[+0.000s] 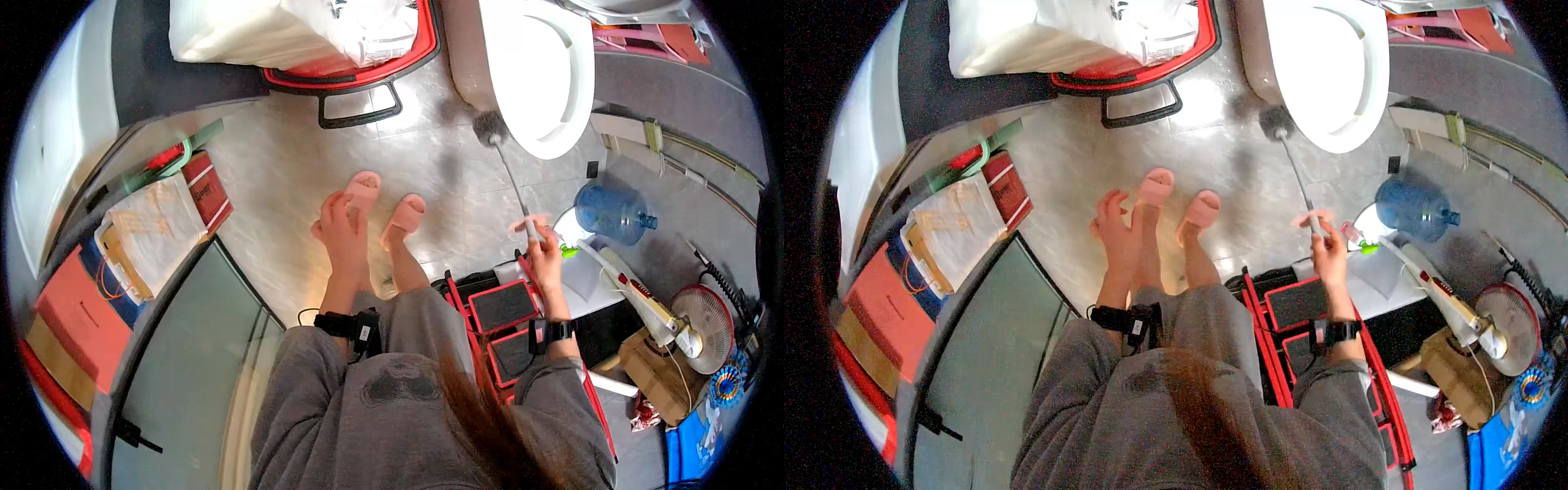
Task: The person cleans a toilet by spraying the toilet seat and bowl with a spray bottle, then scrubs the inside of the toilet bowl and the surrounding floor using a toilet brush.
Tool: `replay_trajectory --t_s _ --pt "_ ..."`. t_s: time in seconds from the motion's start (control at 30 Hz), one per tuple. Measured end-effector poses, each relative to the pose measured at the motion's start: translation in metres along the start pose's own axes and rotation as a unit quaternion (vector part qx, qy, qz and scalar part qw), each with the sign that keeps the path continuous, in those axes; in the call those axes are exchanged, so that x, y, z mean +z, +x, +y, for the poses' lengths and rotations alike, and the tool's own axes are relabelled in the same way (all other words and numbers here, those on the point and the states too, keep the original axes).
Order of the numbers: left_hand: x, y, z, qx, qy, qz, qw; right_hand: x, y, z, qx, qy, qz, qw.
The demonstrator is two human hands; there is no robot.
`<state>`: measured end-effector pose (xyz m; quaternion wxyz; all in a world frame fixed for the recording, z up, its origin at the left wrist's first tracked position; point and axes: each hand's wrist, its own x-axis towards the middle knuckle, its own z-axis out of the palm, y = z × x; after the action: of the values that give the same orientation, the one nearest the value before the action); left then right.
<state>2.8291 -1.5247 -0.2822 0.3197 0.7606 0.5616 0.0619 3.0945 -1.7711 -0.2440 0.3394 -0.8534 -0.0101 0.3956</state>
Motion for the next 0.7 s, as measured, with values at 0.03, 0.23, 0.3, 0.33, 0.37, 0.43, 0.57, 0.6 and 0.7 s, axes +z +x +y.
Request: replay_trajectory --t_s 0.03,0.23,0.3,0.33,0.37,0.43,0.57,0.6,0.7 --pt "-0.005 0.003 0.003 -0.009 -0.005 -0.016 1.0 0.007 0.009 -0.016 -0.008 -0.004 -0.012 1.0" --pt "-0.01 0.008 -0.009 0.005 0.009 -0.032 0.999 0.09 0.115 -0.103 -0.06 0.059 -0.008 0.996" --pt "-0.008 0.012 -0.014 0.015 0.018 -0.045 0.999 0.103 0.145 -0.104 -0.059 0.03 0.006 0.998" --pt "-0.009 0.013 -0.015 0.018 0.021 -0.043 0.999 0.109 0.152 -0.099 -0.057 -0.006 0.012 0.998" --pt "-0.009 0.013 -0.018 0.021 0.024 -0.042 0.999 0.11 0.158 -0.079 -0.053 -0.001 0.013 0.998" --pt "-0.006 0.014 -0.023 0.03 0.026 -0.043 0.998 0.105 0.172 -0.02 -0.164 -0.121 0.049 0.978" --pt "0.004 0.014 -0.031 0.028 0.032 -0.059 0.997 0.092 0.149 0.031 -0.067 -0.122 0.049 0.989" --pt "0.005 0.015 -0.033 0.033 0.033 -0.059 0.997 0.094 0.15 0.036 -0.023 -0.16 0.041 0.986" --pt "0.011 0.018 -0.039 0.034 0.028 -0.07 0.997 0.114 0.173 0.034 -0.07 -0.196 0.054 0.977"
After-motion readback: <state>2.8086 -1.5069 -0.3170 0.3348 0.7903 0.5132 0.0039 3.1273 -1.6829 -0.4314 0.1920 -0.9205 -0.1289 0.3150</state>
